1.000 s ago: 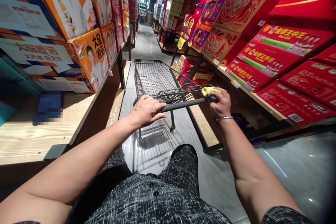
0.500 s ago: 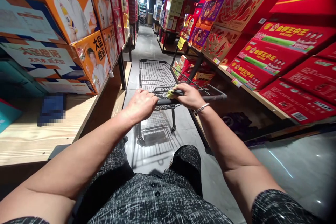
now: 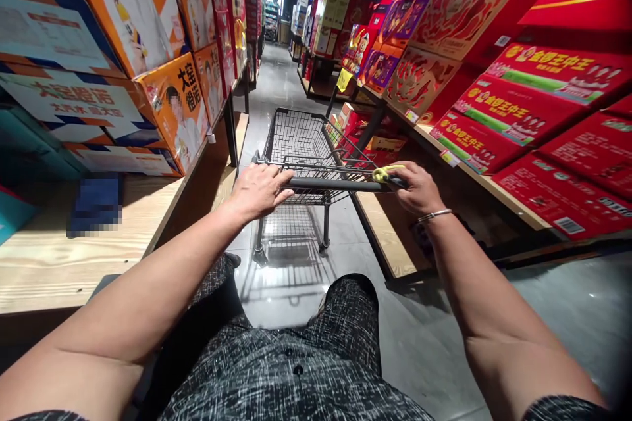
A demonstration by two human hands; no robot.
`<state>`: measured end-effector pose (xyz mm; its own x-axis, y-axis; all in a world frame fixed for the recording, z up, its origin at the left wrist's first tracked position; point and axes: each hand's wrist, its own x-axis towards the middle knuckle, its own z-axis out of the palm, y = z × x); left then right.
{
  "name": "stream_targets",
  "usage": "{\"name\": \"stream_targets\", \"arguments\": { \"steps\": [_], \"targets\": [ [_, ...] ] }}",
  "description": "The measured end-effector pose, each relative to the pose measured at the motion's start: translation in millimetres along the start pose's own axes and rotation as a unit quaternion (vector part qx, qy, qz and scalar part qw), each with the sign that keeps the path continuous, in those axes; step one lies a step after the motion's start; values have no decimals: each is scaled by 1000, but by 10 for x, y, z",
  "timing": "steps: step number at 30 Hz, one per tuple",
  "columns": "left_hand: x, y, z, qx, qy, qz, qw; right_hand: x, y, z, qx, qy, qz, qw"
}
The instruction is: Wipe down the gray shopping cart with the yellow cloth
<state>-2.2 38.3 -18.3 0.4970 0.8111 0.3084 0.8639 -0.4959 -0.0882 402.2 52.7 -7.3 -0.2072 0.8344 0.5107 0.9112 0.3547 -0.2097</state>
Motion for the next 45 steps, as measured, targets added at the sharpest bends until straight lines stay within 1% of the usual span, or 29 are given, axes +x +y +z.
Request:
{"name": "stream_targets", "arguments": {
  "steps": [2, 4, 6, 8, 10, 11, 13, 17, 19, 21, 24, 27, 29, 31, 33, 34, 36, 38, 42, 44, 45],
  "targets": [
    [75, -19, 7, -7, -5, -33, 999, -108, -36, -8, -45, 21, 29, 998],
    [176, 43, 24, -29, -6, -59, 998, -183, -228, 62, -47, 32, 13, 998],
    [279, 153, 55, -55, -6, -56, 997, -226, -481, 166, -32, 31, -40, 998],
    [354, 246, 103, -76, -3, -32, 997, -245, -689, 249, -19, 17, -104, 994],
    [384, 265, 164, -86, 9, -14, 996, -249, -772, 266, -22, -2, -146, 989],
    [384, 240, 195, -90, 15, -8, 996, -250, -760, 243, -29, -9, -153, 988],
    [369, 133, 247, -102, 24, 1, 995, -255, -649, 144, -49, -17, -137, 989],
    [357, -105, 273, -120, 30, -4, 992, -286, -321, -123, -79, -10, -46, 996],
    [384, -129, 247, -125, 30, -15, 992, -273, -209, -195, -54, -1, -8, 999],
    [427, -63, 210, -123, 28, -26, 992, -204, -132, -192, 2, -1, 9, 1000],
    [482, 134, 177, -111, 16, -36, 993, 25, -17, -72, 79, -17, 17, 997],
    [490, 279, 202, -106, 9, -19, 994, 338, 138, 132, 123, -24, 48, 991],
    [478, 295, 240, -114, 13, -3, 993, 532, 248, 288, 150, -17, 84, 985],
    [464, 267, 274, -130, 19, -4, 991, 675, 338, 432, 187, -14, 141, 972],
    [455, 224, 291, -139, 29, -13, 990, 748, 395, 536, 235, -22, 199, 951],
    [451, 202, 293, -139, 33, -20, 990, 756, 407, 562, 255, -28, 213, 943],
    [442, 158, 290, -133, 37, -38, 990, 713, 384, 552, 275, -41, 199, 940],
    [431, 100, 285, -129, 37, -56, 989, 611, 293, 458, 271, -57, 149, 949],
    [412, -75, 298, -143, 42, -71, 986, 360, -76, 158, 247, -97, 50, 963],
    [412, -159, 311, -155, 43, -82, 984, 298, -273, 61, 229, -117, 11, 966],
    [415, -190, 317, -161, 42, -91, 982, 298, -348, 47, 220, -129, -4, 967]
  ]
}}
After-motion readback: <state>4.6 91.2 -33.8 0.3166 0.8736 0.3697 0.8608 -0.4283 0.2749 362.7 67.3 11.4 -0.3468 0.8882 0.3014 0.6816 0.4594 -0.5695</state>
